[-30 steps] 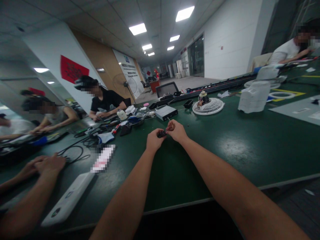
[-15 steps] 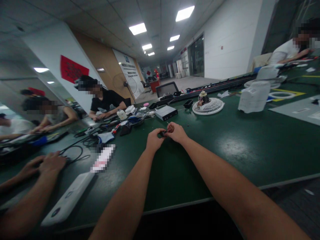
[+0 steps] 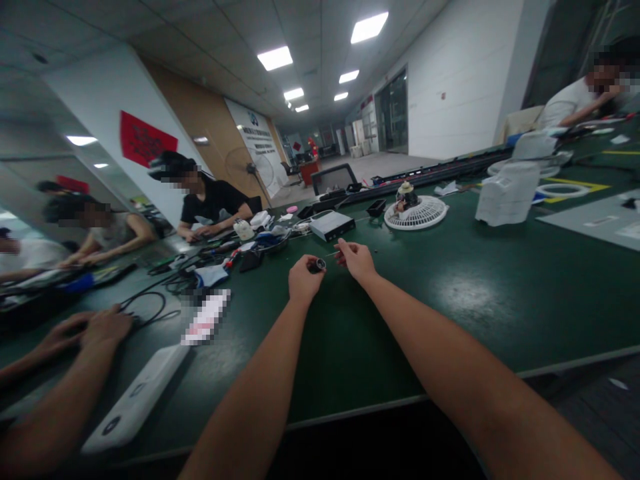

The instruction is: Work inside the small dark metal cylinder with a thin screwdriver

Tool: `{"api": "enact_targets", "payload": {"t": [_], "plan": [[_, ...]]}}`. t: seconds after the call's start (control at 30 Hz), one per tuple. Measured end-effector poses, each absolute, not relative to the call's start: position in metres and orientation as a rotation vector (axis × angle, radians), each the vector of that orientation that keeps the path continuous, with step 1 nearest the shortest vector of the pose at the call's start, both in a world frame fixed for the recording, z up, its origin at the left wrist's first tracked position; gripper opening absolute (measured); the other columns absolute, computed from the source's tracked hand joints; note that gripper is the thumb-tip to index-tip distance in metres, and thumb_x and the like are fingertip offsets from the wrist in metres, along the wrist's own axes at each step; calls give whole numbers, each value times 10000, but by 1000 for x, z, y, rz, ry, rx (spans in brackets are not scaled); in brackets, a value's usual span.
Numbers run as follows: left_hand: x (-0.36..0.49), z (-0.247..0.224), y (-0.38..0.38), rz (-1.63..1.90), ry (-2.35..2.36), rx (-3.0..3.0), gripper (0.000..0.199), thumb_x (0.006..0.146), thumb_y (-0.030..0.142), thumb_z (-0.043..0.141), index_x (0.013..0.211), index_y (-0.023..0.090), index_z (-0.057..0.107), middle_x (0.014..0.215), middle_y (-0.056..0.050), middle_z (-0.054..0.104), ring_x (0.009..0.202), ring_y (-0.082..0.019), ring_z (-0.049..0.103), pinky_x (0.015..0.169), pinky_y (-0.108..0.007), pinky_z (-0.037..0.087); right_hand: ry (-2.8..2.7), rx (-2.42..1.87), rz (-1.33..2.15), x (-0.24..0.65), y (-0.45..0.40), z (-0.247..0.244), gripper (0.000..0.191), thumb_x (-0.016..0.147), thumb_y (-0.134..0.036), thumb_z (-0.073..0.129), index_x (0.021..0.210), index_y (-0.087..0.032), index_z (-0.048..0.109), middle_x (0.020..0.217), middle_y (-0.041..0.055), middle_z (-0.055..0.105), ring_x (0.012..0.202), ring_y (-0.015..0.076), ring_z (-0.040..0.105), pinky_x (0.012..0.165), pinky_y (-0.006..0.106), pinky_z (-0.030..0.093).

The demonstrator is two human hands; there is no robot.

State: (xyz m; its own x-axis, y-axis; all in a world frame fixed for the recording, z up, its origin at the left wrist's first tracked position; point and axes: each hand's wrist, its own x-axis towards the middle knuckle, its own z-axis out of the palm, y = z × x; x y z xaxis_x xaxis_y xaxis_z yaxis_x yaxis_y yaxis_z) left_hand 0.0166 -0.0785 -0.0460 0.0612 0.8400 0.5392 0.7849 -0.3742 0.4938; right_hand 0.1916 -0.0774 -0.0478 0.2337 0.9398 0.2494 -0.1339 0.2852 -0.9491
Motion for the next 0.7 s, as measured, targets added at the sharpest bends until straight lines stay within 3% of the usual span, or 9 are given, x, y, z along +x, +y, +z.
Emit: {"api": "enact_targets", "payload": {"t": [0.17, 0.7], "plan": [[15, -44, -79, 1215, 1808, 2173, 276, 758, 216, 785, 982, 240, 625, 1038, -27, 733, 936, -177, 676, 829, -285, 490, -970, -903, 1058, 194, -85, -40, 391, 917, -465, 644, 716, -138, 719, 585, 56, 689, 479, 140, 627, 495, 260, 529], [17, -42, -82, 1154, 1808, 2241, 236, 755, 199, 771, 916, 235, 602, 986, -17, 699, 880, -171, 644, 784, -277, 460, -1057, -903, 1108, 189, -88, -40, 419, 905, -500, 664, 713, -131, 716, 579, 58, 690, 461, 142, 637, 462, 247, 516]]}}
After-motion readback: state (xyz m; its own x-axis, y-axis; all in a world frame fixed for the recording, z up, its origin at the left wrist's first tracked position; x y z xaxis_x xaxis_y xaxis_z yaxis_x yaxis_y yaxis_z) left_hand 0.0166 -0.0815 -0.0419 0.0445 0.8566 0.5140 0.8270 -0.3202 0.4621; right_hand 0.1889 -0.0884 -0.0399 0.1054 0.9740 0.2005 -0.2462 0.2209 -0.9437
